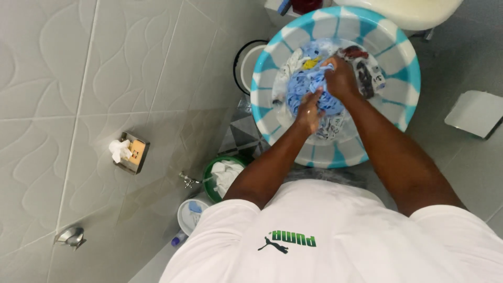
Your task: The person hand-washes several small garments in a blue-and-white patterned basin, scrubbing and wringing each item. They rinse a blue cloth in a green bucket under a running tap, then return to the basin to continue washing a white patterned cloth.
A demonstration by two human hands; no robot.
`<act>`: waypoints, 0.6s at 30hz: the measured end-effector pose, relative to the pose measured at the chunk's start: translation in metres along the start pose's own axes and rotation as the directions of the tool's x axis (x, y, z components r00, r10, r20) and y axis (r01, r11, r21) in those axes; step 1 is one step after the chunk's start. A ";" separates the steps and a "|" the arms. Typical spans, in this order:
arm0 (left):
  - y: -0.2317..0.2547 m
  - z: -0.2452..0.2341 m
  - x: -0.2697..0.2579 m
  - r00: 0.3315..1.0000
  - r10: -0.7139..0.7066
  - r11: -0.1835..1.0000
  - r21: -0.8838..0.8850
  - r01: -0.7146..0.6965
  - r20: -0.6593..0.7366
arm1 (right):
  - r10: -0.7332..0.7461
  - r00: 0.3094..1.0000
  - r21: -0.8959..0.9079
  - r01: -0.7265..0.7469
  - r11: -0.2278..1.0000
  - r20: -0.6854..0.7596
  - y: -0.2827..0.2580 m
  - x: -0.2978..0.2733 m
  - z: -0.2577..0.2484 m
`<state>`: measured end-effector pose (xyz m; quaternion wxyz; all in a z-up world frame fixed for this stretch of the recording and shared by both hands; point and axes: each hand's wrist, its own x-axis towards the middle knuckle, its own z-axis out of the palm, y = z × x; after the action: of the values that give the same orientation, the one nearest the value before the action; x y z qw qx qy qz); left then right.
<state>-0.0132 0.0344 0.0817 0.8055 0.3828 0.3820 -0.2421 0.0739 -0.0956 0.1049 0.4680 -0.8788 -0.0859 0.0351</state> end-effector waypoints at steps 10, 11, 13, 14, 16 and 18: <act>-0.021 -0.013 0.082 0.998 0.036 0.996 -0.084 -0.031 0.050 | 0.183 0.983 -0.096 -0.182 0.979 0.004 -0.067 -0.079 0.011; -0.026 -0.010 0.085 0.998 0.063 0.997 -0.052 -0.062 0.014 | 0.168 0.982 -0.048 -0.172 0.984 -0.082 -0.054 -0.065 0.014; -0.013 -0.009 0.097 0.996 0.093 0.996 0.007 -0.093 0.012 | 0.146 0.956 0.045 -0.139 0.989 -0.253 -0.027 -0.038 0.022; 0.000 -0.012 0.102 0.995 0.098 0.994 0.039 -0.100 0.032 | 0.140 0.931 0.088 -0.117 0.989 -0.336 -0.015 -0.035 0.029; 0.026 -0.008 0.111 0.992 0.119 0.988 0.093 -0.124 0.049 | 0.086 0.941 0.045 -0.075 0.996 -0.327 -0.001 -0.047 0.052; 0.023 0.005 0.111 0.990 0.124 0.984 0.120 -0.131 0.064 | 0.232 0.947 0.233 -0.179 0.956 -0.224 0.029 -0.040 0.057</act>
<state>0.0704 0.0336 0.0048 0.8045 0.4487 0.3182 -0.2241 0.0300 -0.0724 0.0481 0.5588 -0.8261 0.0701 -0.0179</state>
